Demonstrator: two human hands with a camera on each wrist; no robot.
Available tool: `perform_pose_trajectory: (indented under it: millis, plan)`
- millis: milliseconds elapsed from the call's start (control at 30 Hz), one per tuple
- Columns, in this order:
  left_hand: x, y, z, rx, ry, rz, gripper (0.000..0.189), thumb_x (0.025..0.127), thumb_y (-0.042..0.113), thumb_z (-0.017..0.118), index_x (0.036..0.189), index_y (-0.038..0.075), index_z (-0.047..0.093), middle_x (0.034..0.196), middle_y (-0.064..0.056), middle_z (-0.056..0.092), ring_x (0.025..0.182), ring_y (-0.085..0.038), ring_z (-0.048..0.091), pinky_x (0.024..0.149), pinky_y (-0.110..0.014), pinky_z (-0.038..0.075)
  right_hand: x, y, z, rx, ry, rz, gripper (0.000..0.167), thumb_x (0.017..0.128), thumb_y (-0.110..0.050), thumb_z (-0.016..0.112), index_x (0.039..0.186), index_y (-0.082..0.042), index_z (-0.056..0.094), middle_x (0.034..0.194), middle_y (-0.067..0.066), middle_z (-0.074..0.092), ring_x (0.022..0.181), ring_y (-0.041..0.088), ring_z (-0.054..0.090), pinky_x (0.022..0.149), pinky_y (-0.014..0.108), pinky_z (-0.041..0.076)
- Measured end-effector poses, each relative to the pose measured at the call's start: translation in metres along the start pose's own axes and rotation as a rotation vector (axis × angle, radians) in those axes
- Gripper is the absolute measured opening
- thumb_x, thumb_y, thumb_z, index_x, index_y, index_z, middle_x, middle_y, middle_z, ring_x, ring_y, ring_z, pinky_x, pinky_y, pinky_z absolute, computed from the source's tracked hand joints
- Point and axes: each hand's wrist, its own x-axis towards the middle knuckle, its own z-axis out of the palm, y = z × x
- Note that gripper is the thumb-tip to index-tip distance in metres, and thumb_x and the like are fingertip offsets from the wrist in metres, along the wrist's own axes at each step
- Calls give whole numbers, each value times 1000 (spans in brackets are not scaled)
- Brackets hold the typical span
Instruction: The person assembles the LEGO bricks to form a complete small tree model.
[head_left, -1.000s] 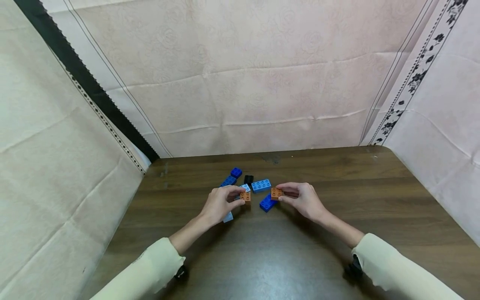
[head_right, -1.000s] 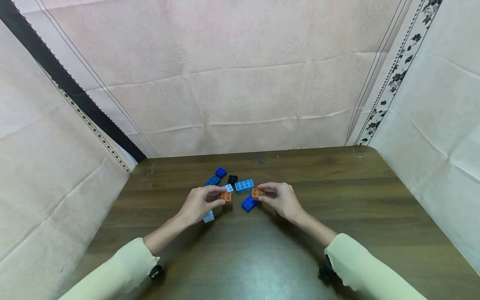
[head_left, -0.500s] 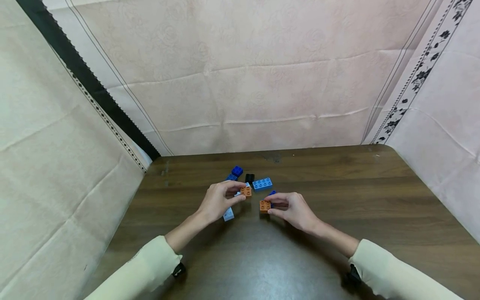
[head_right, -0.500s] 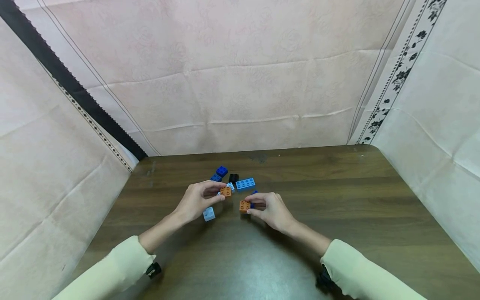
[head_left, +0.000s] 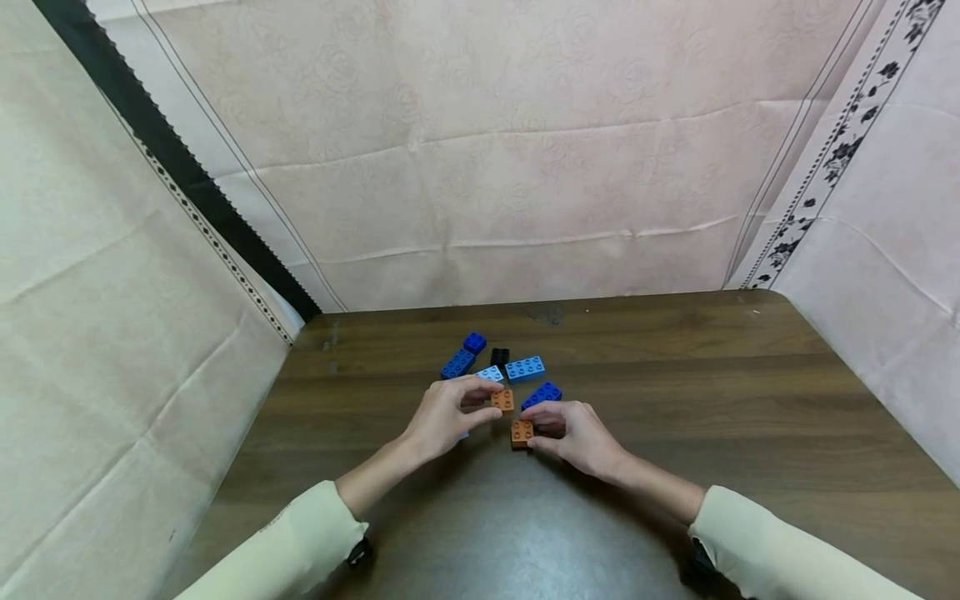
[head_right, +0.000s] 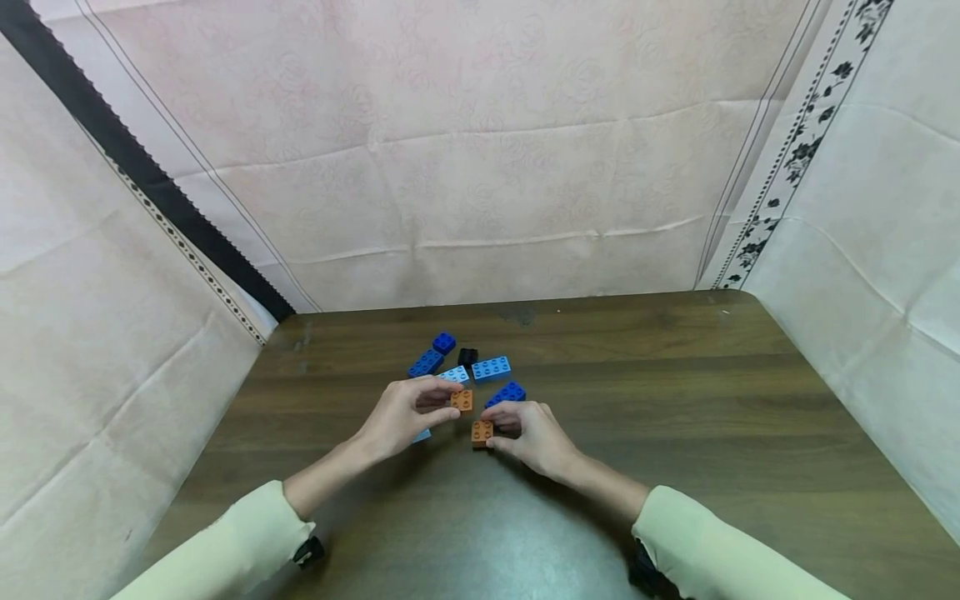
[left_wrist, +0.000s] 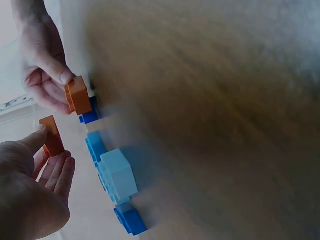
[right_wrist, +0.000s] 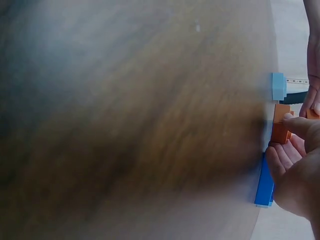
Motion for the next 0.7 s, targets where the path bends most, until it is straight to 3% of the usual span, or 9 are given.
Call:
perform_pose_trajectory:
  millis: [433, 700]
  plan:
    - [-3, -4, 20, 14, -33, 40, 32, 95, 19, 83, 124, 10, 77, 118, -3, 78, 105, -18, 76, 87, -29, 61, 2, 5, 3, -6, 19, 4, 37, 91, 1, 83, 126, 2, 72, 122, 17, 75, 111, 29, 75, 94, 37, 61]
    - [-3, -6, 23, -13, -43, 18, 32, 93, 19, 84, 123, 11, 77, 117, -1, 78, 105, -13, 75, 88, -27, 60, 5, 7, 3, -20, 27, 14, 40, 89, 2, 84, 127, 2, 69, 122, 16, 75, 111, 29, 75, 93, 36, 61]
